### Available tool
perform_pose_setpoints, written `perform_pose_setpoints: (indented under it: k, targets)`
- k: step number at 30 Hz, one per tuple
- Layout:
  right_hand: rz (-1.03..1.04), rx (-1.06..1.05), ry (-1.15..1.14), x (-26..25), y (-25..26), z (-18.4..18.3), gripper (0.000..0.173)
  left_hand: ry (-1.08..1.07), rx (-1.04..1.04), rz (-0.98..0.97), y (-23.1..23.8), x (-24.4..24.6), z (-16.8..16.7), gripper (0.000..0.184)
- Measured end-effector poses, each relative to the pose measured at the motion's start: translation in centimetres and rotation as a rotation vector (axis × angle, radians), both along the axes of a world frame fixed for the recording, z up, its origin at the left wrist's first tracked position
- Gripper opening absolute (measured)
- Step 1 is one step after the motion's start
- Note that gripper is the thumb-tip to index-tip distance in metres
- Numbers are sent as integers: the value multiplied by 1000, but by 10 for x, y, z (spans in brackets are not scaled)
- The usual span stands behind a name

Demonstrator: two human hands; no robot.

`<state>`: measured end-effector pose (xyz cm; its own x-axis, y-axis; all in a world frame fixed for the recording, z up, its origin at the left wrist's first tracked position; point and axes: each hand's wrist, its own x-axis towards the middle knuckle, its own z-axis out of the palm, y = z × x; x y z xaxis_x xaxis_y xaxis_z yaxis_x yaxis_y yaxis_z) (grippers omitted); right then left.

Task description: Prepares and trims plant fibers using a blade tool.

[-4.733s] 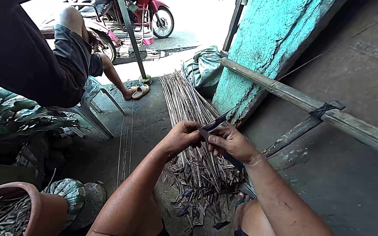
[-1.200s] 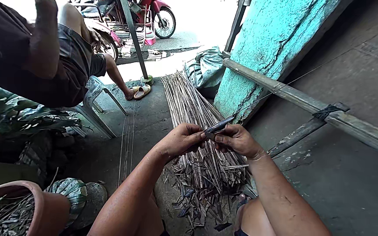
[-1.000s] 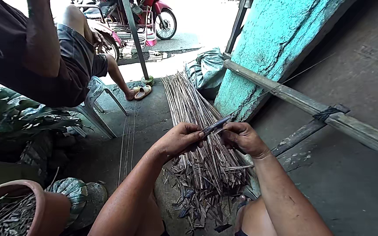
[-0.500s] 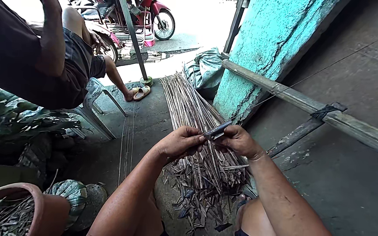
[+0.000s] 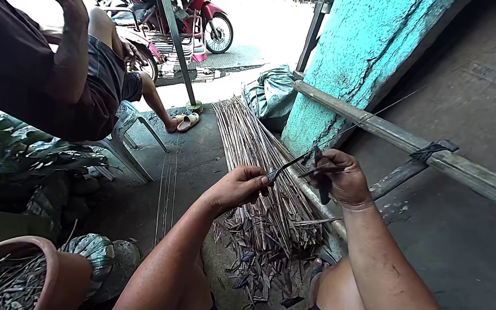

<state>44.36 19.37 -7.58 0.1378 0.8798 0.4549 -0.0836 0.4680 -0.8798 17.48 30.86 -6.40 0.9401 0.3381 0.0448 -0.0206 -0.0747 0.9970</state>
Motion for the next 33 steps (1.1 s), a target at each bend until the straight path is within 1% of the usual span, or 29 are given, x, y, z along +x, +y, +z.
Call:
perform_pose_setpoints:
  k: [2,4,7,10,12,14,17,20,24,27,29,33]
  targets:
    - [48,-109,-31,-14,1,0,9,10,85,56,-2,3,0,28]
    - [84,-189,-14,-30,3,-3,13,16,184,99,-3,7,-1,31]
    - [48,-203,40,-42,8,-7,12,24,377,182,-4,11,-4,38]
    - [-9,-223,63,-44,10,-7,14,18,646,267,-3,13,-10,42]
    - [-17,-267,89,-46,10,-4,14,90,803,313,-6,15,-12,44]
    - [6,-327,107,-49,10,-2,13,183,893,338,-8,16,-11,44]
    - [80,-408,87,-53,10,-2,12,240,915,317,-8,14,-9,42]
    - [142,-432,96,-57,11,-2,12,187,880,286,-5,13,-12,33]
    - [160,-421,131,-57,8,-1,13,148,902,306,-4,13,-13,33]
    - [126,-383,117,-52,8,0,12,148,920,330,-6,13,-12,32]
    - [91,-347,65,-47,8,0,13,149,911,336,-9,13,-11,33]
    - [-62,-200,-53,-45,8,-4,19,127,791,291,-10,12,-5,32]
